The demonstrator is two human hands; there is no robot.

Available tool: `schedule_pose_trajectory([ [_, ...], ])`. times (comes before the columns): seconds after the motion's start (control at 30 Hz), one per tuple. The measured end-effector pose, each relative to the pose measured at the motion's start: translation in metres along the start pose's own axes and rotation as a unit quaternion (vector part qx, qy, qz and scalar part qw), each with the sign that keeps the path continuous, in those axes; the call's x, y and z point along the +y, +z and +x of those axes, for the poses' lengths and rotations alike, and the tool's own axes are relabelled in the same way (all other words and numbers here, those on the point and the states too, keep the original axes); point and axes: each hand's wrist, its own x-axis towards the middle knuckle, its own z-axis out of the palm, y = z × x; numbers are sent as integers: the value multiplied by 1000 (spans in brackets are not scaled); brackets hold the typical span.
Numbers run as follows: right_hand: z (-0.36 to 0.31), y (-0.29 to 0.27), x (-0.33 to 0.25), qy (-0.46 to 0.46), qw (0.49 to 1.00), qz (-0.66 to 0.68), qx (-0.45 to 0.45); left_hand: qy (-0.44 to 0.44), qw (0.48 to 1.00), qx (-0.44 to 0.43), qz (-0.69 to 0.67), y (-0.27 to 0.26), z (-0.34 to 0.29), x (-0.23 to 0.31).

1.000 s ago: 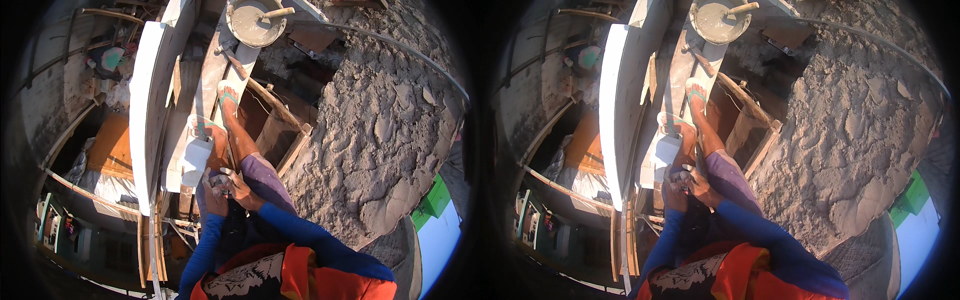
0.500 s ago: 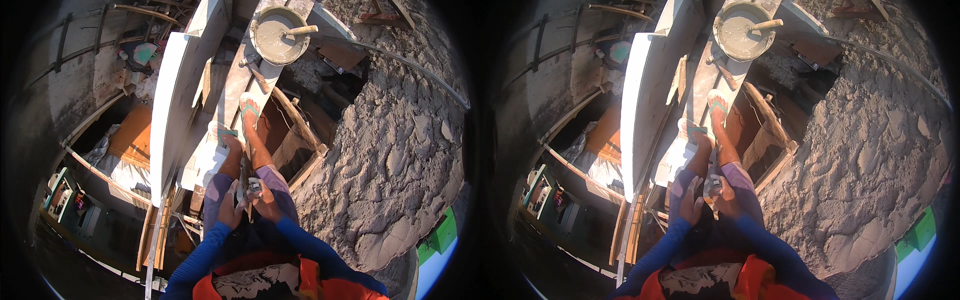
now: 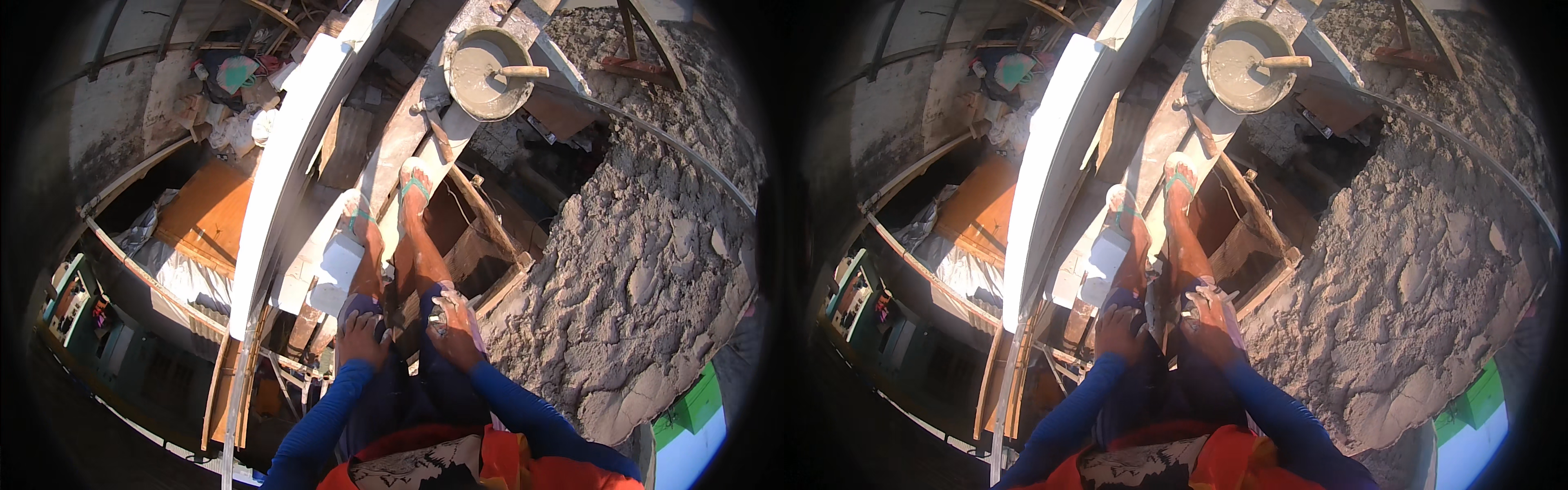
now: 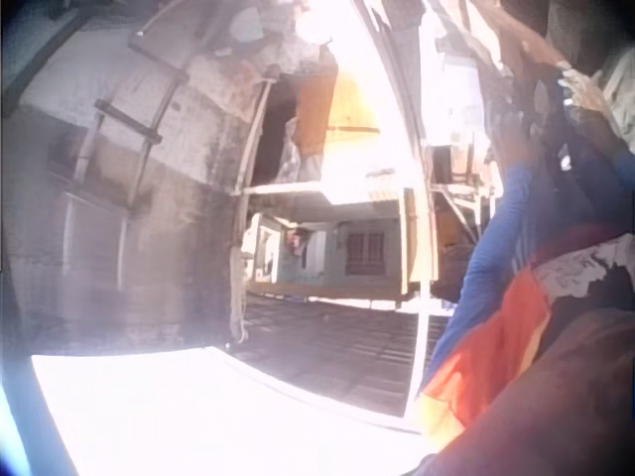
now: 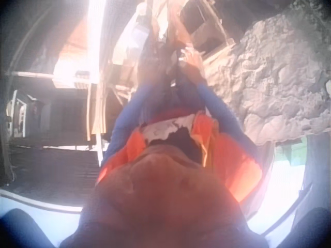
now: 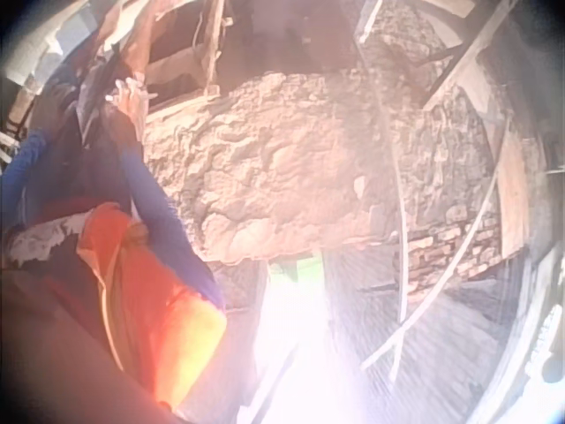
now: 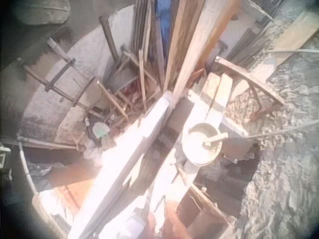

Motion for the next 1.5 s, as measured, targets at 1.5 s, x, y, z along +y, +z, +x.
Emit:
schedule_pose_trajectory([
  [1.5,-484,-227,90,325,442,63,834,255,904,-200,281,-224,-40,3],
])
